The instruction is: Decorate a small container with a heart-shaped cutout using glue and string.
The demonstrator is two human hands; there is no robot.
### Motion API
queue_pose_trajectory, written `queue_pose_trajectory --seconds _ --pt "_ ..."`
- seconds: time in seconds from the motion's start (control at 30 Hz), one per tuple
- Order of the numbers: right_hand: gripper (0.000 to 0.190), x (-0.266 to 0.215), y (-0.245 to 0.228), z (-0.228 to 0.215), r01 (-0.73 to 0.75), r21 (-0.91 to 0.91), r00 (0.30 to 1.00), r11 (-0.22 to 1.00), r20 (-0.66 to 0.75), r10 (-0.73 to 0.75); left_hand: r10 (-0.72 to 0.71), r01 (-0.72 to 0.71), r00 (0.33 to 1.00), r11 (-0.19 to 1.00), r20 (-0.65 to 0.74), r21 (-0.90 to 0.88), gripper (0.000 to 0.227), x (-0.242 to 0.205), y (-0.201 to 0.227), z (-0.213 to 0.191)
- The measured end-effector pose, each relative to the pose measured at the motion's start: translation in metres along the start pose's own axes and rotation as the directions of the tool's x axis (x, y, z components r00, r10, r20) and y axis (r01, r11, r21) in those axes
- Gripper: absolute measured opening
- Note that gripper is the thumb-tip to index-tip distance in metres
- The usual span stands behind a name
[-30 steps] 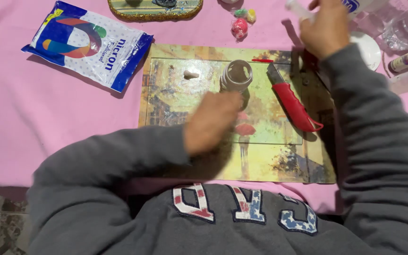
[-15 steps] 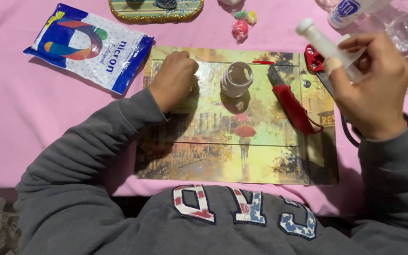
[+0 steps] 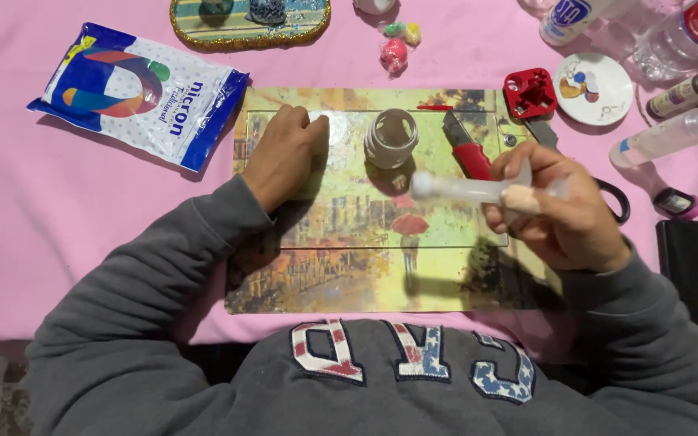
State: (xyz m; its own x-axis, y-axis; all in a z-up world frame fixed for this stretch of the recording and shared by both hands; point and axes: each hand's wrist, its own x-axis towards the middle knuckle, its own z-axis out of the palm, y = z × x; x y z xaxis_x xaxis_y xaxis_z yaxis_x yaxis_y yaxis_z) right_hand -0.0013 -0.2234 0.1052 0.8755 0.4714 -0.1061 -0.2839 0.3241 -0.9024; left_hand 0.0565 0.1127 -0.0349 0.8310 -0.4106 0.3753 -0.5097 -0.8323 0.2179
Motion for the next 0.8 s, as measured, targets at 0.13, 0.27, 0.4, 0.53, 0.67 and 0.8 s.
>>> queue_pose_trajectory --seconds 0.13,0.27,0.4,0.53,0.67,0.8 --pt "0.018 -0.015 0.019 0.006 -0.086 0.146 0.996 0.986 0.025 0.083 0.102 -0.106 0.987 0.994 -0.128 -0.024 0.023 -0.001 0.001 -0.003" --pt "0.038 -0.042 0.063 -0.002 0.045 0.229 0.997 0.972 0.051 -0.058 0.058 -0.058 0.998 0.998 0.004 -0.008 0.036 -0.005 -0.018 0.025" --pt "0.057 -0.067 0.069 0.003 -0.032 0.321 0.987 0.946 0.159 -0.021 0.112 -0.112 0.993 0.994 -0.030 0.016 0.026 -0.007 -0.017 0.022" --pt "0.064 -0.084 0.076 -0.001 0.075 0.177 0.986 0.981 0.134 -0.099 0.178 -0.182 0.983 0.980 -0.052 -0.075 0.025 -0.006 -0.012 0.011" --pt "0.061 -0.096 0.081 0.007 0.191 0.143 0.969 0.971 0.131 -0.210 0.206 -0.220 0.967 0.972 -0.148 -0.083 0.017 -0.008 -0.004 0.008" --pt "0.061 -0.095 0.076 0.010 0.239 0.134 0.953 0.962 0.159 -0.259 0.137 -0.169 0.977 0.966 -0.164 -0.195 0.019 -0.004 -0.006 0.009"
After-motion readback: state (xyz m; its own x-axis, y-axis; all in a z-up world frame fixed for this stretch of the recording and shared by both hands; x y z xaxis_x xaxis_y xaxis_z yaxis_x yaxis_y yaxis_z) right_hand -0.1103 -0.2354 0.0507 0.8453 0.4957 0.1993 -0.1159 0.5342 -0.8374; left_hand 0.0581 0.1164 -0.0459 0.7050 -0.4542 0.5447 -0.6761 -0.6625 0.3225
